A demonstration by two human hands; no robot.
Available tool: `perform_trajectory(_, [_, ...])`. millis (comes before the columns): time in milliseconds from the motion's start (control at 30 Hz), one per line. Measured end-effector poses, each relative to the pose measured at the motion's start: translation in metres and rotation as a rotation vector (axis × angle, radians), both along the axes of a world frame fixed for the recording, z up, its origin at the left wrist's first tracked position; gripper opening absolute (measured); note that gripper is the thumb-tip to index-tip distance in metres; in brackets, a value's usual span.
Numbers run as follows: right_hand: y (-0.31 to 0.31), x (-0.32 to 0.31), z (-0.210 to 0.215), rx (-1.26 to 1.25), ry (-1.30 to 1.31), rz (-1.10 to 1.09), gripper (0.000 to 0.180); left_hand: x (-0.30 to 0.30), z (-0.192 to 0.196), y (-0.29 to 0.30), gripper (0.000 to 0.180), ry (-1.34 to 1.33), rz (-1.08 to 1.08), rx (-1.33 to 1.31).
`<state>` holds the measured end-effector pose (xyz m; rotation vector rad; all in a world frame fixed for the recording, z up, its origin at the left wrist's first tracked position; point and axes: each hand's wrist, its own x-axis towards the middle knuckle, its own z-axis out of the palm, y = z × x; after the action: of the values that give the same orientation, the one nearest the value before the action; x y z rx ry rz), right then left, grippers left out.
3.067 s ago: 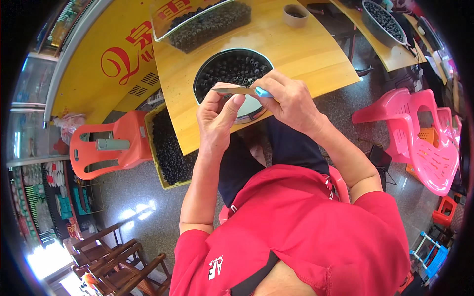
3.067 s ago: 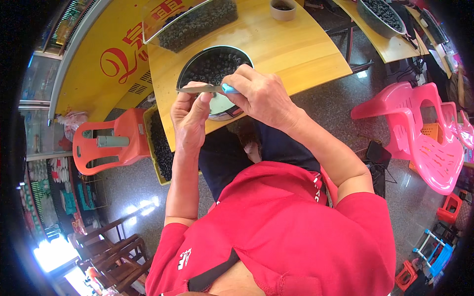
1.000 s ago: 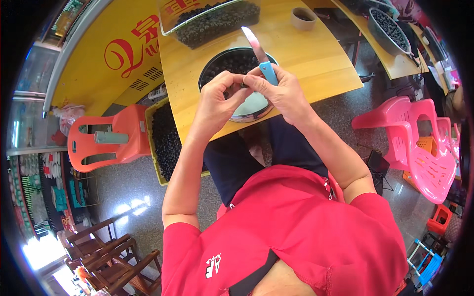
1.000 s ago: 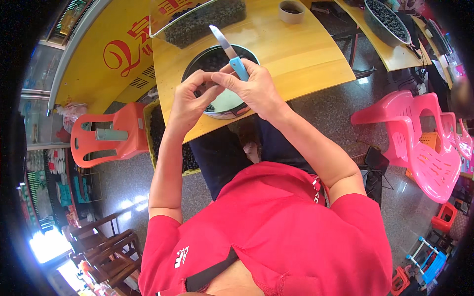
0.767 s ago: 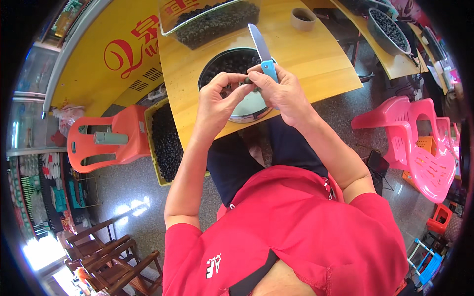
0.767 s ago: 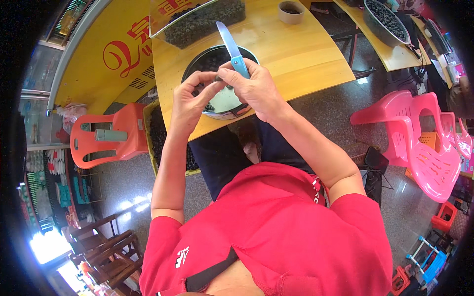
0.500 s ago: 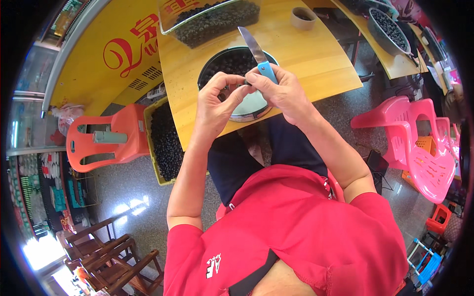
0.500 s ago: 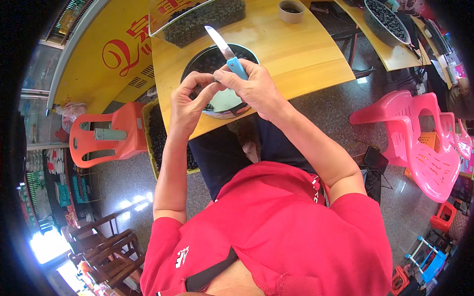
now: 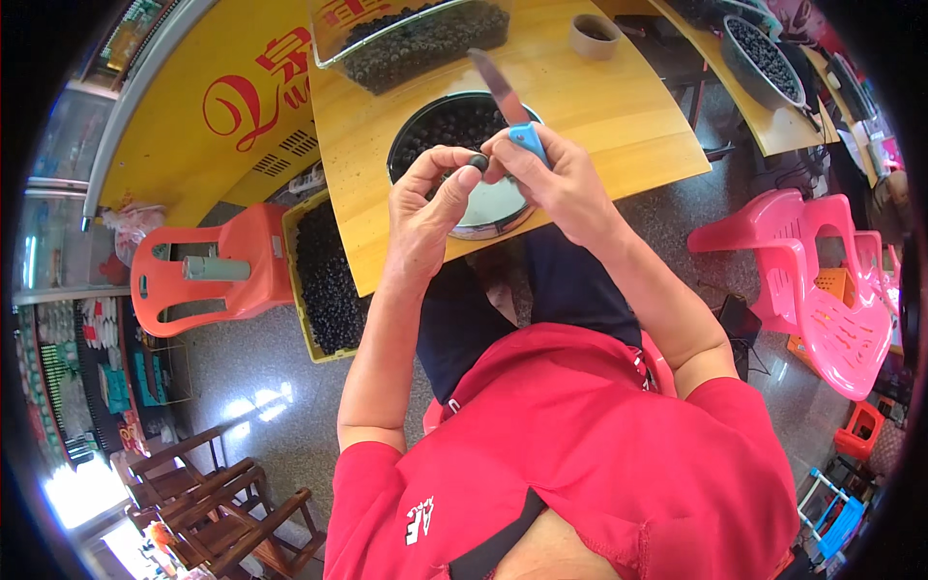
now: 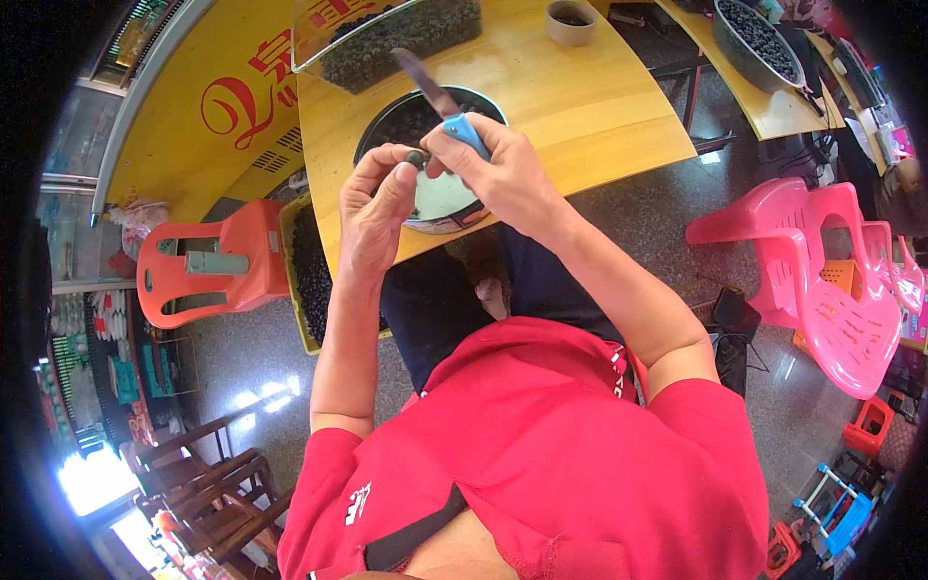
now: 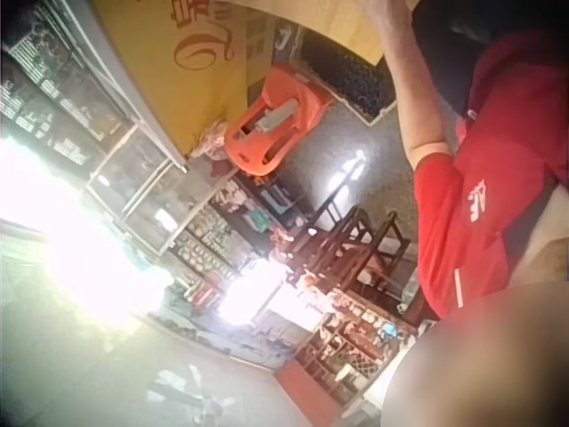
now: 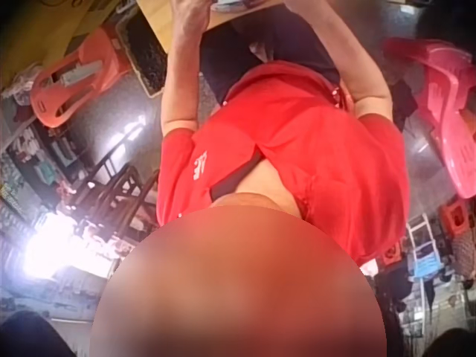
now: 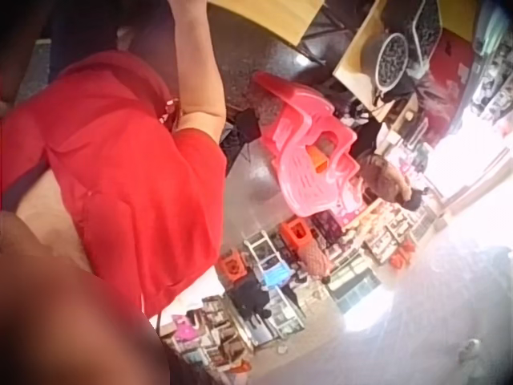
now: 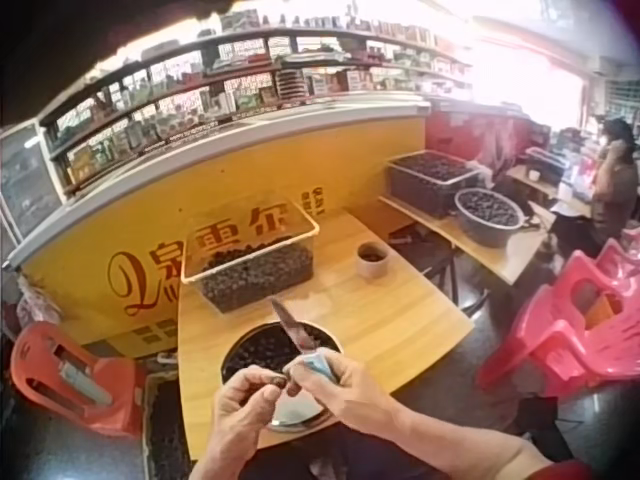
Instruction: Manually pitting small black fruits using a paring knife at a workstation.
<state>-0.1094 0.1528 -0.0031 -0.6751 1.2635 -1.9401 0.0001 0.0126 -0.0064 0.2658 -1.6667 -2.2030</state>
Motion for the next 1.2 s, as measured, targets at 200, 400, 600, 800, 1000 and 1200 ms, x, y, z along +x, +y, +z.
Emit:
perform_trajectory(200, [0.009, -0.004, -0.002, 0.122, 1.189, -0.344, 0.016, 0.005, 0.001, -0.002, 0.019, -0.019, 0.014, 0.038])
perform_trajectory(400, [0.014, -0.007, -0.003, 0.2, 1.337, -0.388, 0.017, 0.006, 0.004, 0.001, 0.016, -0.011, 0.047, -0.131])
perform_trajectory(600, [0.016, -0.007, -0.002, 0.206, 1.351, -0.384, 0.018, 0.006, 0.007, 0.0, 0.014, -0.007, 0.053, -0.196])
perform_trajectory(800, [0.017, -0.008, -0.002, 0.248, 1.355, -0.383, 0.019, 0.006, 0.011, 0.003, 0.015, 0.005, 0.053, -0.236])
perform_trajectory(1000, [0.016, -0.007, -0.002, 0.209, 1.35, -0.383, 0.019, 0.007, 0.007, 0.0, 0.014, -0.003, 0.072, -0.276])
perform_trajectory(1200, [0.015, -0.011, -0.004, 0.247, 1.308, -0.386, 0.017, 0.009, 0.013, 0.005, 0.014, -0.015, 0.066, -0.163])
